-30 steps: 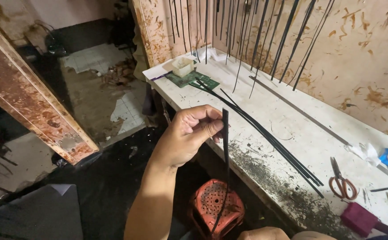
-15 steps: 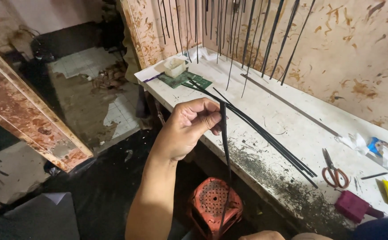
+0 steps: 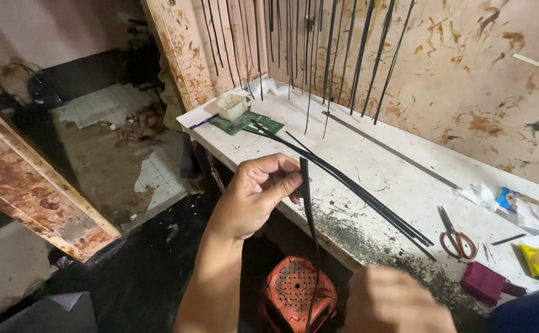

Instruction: Hanging long black cords on a line with clothespins and then assembling small parts onto the ends of the cords.

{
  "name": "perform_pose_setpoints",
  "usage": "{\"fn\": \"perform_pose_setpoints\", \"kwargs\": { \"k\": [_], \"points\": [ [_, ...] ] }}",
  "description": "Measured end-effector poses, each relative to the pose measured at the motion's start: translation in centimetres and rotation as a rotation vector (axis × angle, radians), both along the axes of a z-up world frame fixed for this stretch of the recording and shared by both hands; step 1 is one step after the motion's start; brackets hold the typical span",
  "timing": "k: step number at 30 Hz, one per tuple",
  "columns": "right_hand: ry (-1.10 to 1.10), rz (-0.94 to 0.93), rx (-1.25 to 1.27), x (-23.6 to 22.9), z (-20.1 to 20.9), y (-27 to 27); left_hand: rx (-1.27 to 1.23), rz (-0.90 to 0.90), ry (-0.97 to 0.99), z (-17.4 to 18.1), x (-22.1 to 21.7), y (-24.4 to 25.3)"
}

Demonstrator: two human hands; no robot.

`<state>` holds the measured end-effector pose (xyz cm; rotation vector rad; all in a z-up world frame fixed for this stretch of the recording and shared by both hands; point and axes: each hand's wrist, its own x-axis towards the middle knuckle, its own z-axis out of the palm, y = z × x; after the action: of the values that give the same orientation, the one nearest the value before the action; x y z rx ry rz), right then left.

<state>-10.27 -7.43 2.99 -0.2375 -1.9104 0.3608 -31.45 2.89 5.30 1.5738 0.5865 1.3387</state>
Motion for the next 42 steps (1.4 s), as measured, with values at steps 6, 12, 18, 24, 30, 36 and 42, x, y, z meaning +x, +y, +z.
{"fn": "perform_pose_setpoints", "kwargs": {
  "k": [6,12,18,24,30,36,42],
  "points": [
    [0.107,0.036,-0.429,2.2,-5.6,8.9,0.038,0.064,0.071,0.0,0.1,-0.5],
    [0.016,0.361,-0.853,1.9,-10.2,10.6,0.060,-0.037,0.029,-0.2,0.2,-0.8],
    [-0.011,0.393,-1.066,3.5,-16.1,11.9,0.052,0.022,0.044,-1.0,0.0,-0.3],
    [-0.034,0.412,-1.094,5.7,-20.4,12.7,0.038,-0.037,-0.008,-0.9,-0.2,-0.5],
    [-0.179,0.504,-1.024,7.2,-22.9,12.2,-0.004,-0.012,-0.118,-2.1,-0.5,0.6],
    [-0.029,0.733,-1.306,5.9,-23.1,10.7,-0.015,-0.033,-0.165,-2.9,0.1,1.6],
    [0.036,0.705,-1.407,5.8,-23.3,10.7,-0.024,-0.016,-0.105,-2.8,0.3,1.5]
  ]
}}
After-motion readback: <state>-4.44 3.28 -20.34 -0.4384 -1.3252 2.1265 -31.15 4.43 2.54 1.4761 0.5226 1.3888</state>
